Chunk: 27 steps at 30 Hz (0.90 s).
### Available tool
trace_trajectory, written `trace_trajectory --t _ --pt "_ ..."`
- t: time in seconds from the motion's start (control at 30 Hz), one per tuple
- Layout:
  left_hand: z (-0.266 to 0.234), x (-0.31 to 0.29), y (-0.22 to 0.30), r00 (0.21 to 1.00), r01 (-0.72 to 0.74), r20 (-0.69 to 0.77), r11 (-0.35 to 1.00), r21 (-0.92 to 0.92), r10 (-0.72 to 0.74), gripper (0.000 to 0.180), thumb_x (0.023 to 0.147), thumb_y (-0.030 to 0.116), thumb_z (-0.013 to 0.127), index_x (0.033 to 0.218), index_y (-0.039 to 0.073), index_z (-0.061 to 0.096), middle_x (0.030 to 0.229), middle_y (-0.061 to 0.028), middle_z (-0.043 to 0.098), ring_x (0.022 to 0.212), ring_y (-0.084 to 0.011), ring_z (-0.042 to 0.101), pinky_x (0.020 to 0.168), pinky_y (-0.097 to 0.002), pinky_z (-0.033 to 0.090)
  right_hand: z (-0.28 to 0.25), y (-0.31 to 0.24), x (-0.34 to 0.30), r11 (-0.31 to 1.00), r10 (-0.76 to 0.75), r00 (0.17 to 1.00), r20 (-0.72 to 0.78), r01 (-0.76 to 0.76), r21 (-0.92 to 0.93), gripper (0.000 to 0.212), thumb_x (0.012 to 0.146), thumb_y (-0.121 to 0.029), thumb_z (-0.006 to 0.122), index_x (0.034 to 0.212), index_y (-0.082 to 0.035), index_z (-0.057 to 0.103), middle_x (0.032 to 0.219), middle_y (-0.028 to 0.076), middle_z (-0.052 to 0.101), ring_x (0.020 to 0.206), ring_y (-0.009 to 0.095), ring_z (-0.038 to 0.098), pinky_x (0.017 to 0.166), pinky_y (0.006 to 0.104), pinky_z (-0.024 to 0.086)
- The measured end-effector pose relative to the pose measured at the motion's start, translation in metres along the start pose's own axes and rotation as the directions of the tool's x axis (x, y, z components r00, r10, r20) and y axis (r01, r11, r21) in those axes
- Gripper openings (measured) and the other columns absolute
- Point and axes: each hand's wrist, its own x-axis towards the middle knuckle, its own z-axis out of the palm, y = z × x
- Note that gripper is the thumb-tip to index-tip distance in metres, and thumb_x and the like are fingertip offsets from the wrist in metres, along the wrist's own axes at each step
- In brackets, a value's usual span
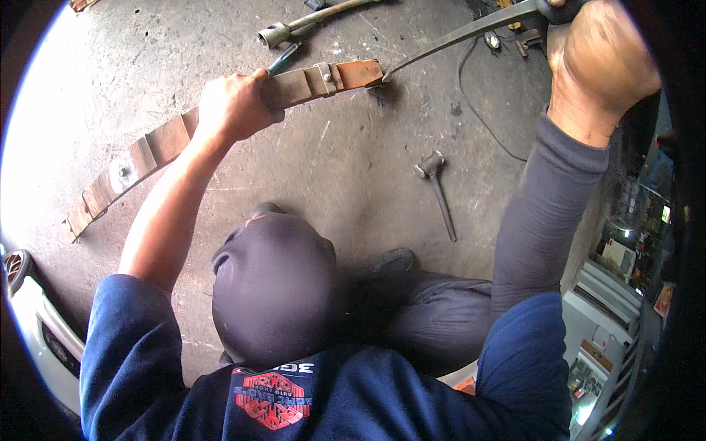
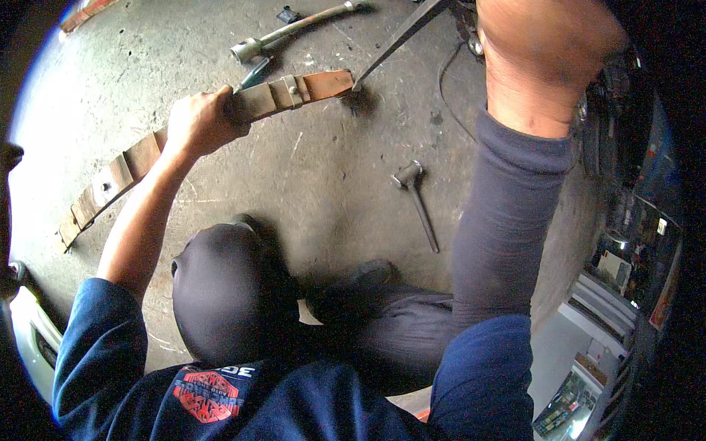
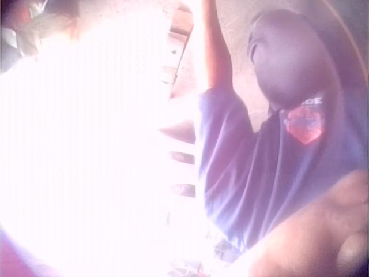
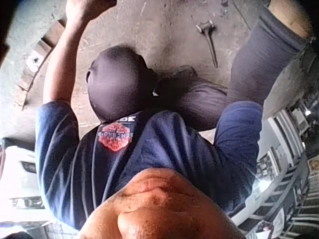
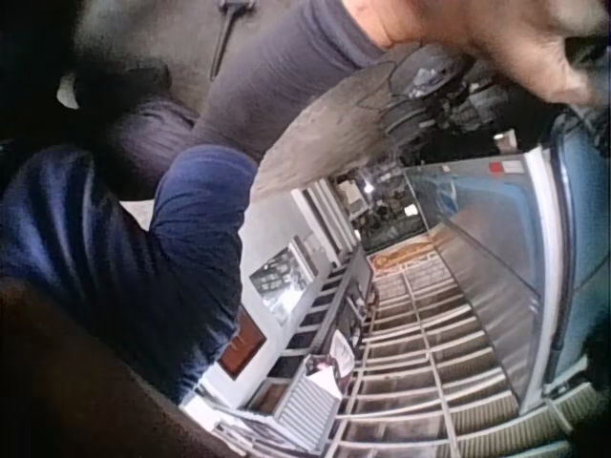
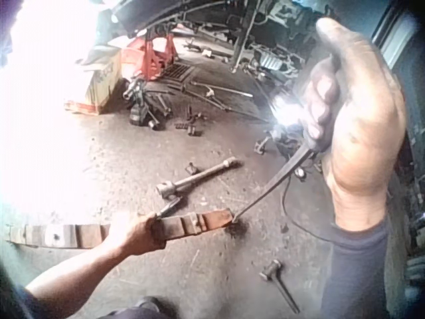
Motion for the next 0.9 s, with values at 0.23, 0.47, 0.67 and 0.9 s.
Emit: trace_trajectory --t 0.23,0.47,0.67,0.9 --pt "-0.006 0.001 0.006 1.0 0.013 0.024 1.0 0.008 -0.014 0.05 0.078 0.052 0.08 0.105 0.012 0.066 0.086 -0.0173 0.075 0.081 -0.0372 0.076 0.073 -0.0501 0.061 -0.045 0.075 -0.012 0.793 0.585 0.795 0.163 -0.518 -0.32 0.02 0.099 -0.023 0.072 0.084 -0.013 0.063 0.06 -0.006 0.054 0.043 0.005 0.047 0.036 0.0235 0.036" --pt "-0.007 0.002 0.006 1.0 0.0 0.027 0.999 0.043 -0.001 0.047 0.078 0.048 0.076 0.105 0.009 0.071 0.087 -0.0211 0.076 0.085 -0.0383 0.077 0.078 -0.0486 0.062 -0.092 0.194 -0.089 0.683 0.52 0.728 0.446 -0.04 -0.73 0.029 0.098 -0.031 0.071 0.097 -0.003 0.062 0.081 0.005 0.058 0.073 0.017 0.053 0.067 0.0352 0.043" --pt "-0.007 -0.002 0.007 1.0 -0.027 0.003 0.998 0.05 0.026 0.053 0.078 0.055 0.077 0.106 0.012 0.07 0.092 -0.0174 0.077 0.087 -0.0361 0.077 0.081 -0.0475 0.061 -0.175 0.25 -0.168 0.366 0.604 0.729 0.322 0.105 -0.925 0.09 0.09 -0.06 0.075 0.141 0.01 0.05 0.126 0.036 0.066 0.118 0.048 0.066 0.107 0.0523 0.052" --pt "-0.008 0.001 0.009 1.0 -0.006 0.021 0.998 0.06 0.005 0.051 0.077 0.054 0.079 0.107 0.013 0.07 0.091 -0.017 0.077 0.087 -0.036 0.077 0.08 -0.0477 0.061 -0.321 0.107 -0.335 -0.088 0.99 -0.104 -0.097 0.089 -0.992 0.094 0.087 -0.048 0.082 0.146 0.013 0.042 0.143 0.035 0.055 0.131 0.047 0.058 0.111 0.0503 0.049"
